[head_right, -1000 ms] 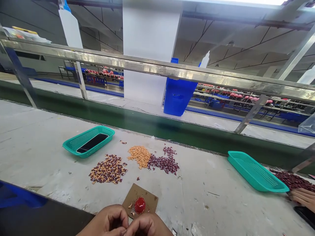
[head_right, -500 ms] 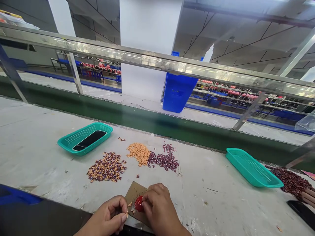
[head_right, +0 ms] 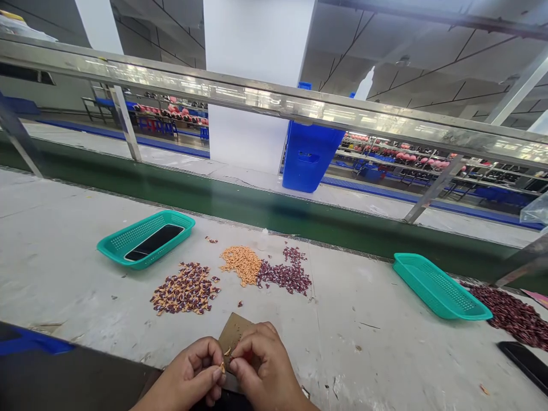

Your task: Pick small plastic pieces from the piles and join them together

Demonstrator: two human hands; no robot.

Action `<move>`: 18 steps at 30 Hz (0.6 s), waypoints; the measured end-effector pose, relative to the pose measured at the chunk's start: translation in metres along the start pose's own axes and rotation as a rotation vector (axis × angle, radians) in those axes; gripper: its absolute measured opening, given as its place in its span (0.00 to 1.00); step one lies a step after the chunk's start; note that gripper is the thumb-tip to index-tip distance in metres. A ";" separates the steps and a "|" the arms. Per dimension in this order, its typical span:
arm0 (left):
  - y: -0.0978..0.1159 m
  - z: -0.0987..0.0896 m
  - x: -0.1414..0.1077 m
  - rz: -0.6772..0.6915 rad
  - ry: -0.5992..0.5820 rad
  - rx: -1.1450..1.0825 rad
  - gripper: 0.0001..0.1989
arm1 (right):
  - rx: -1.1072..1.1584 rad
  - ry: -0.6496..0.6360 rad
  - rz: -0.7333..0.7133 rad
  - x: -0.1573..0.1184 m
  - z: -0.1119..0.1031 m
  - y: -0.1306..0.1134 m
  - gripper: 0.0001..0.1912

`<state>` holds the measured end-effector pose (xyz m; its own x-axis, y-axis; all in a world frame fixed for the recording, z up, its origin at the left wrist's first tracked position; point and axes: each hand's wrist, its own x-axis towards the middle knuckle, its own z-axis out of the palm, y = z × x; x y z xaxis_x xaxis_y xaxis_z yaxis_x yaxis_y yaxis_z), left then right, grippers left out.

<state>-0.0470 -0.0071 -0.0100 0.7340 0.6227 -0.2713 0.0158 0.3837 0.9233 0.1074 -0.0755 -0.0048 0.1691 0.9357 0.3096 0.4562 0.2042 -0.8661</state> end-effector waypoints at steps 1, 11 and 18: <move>0.001 0.001 -0.001 0.006 0.000 -0.009 0.18 | 0.023 0.007 -0.001 0.000 0.001 -0.001 0.05; -0.001 0.000 -0.001 0.011 -0.023 -0.016 0.23 | 0.038 0.011 -0.021 0.002 0.005 -0.003 0.05; -0.002 0.000 -0.002 0.067 0.011 -0.032 0.22 | 0.066 0.032 0.000 -0.001 0.008 -0.004 0.05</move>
<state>-0.0479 -0.0092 -0.0113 0.7254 0.6548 -0.2121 -0.0552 0.3625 0.9303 0.0986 -0.0747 -0.0049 0.1972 0.9262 0.3214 0.3977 0.2241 -0.8898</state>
